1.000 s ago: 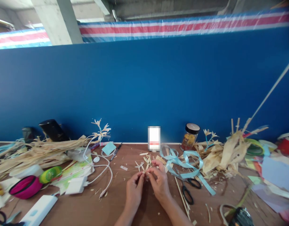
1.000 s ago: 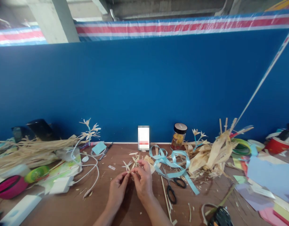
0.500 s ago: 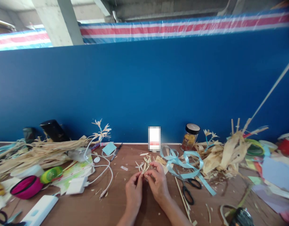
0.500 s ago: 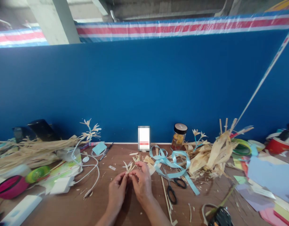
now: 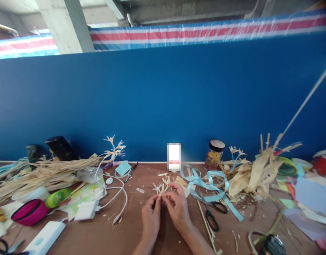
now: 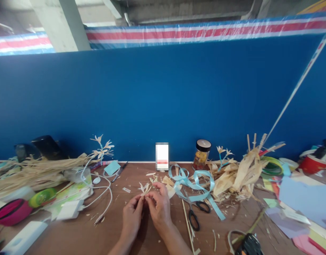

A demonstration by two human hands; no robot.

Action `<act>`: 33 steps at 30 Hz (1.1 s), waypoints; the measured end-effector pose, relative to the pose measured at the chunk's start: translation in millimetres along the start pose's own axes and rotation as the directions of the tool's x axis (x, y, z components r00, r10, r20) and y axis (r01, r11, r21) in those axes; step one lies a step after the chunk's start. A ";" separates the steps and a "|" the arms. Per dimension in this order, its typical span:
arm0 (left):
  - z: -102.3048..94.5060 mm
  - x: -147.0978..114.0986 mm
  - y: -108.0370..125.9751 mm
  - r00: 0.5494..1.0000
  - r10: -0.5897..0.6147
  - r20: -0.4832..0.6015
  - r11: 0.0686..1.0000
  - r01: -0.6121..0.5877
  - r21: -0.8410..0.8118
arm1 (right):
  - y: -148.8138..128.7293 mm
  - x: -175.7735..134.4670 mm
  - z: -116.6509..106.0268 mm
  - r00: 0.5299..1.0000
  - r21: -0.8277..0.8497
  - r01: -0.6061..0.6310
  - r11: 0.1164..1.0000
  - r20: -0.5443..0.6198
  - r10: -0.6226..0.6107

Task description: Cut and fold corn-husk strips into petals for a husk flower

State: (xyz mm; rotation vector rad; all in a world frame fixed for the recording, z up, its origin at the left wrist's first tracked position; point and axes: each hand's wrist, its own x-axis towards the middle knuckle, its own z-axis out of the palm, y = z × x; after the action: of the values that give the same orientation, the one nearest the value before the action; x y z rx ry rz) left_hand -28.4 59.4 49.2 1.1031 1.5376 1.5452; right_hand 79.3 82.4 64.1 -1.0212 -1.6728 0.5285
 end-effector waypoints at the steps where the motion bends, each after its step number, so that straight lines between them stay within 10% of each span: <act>1: 0.0 0.3 0.0 1.000 -0.004 0.000 1.000 0.004 -0.017 | 0.0 0.0 -0.2 1.000 0.000 0.001 1.000 -0.019 -0.001; 33: -0.5 -0.6 3.2 0.998 0.001 0.059 0.999 0.001 -0.038 | -4.5 0.3 -6.0 0.998 -0.050 0.061 0.997 -0.008 -0.062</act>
State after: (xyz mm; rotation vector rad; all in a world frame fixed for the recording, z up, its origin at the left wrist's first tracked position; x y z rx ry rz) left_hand -28.3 58.4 52.4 1.1173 1.4629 1.5222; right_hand 83.2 79.4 69.7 -1.0033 -1.7102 0.4429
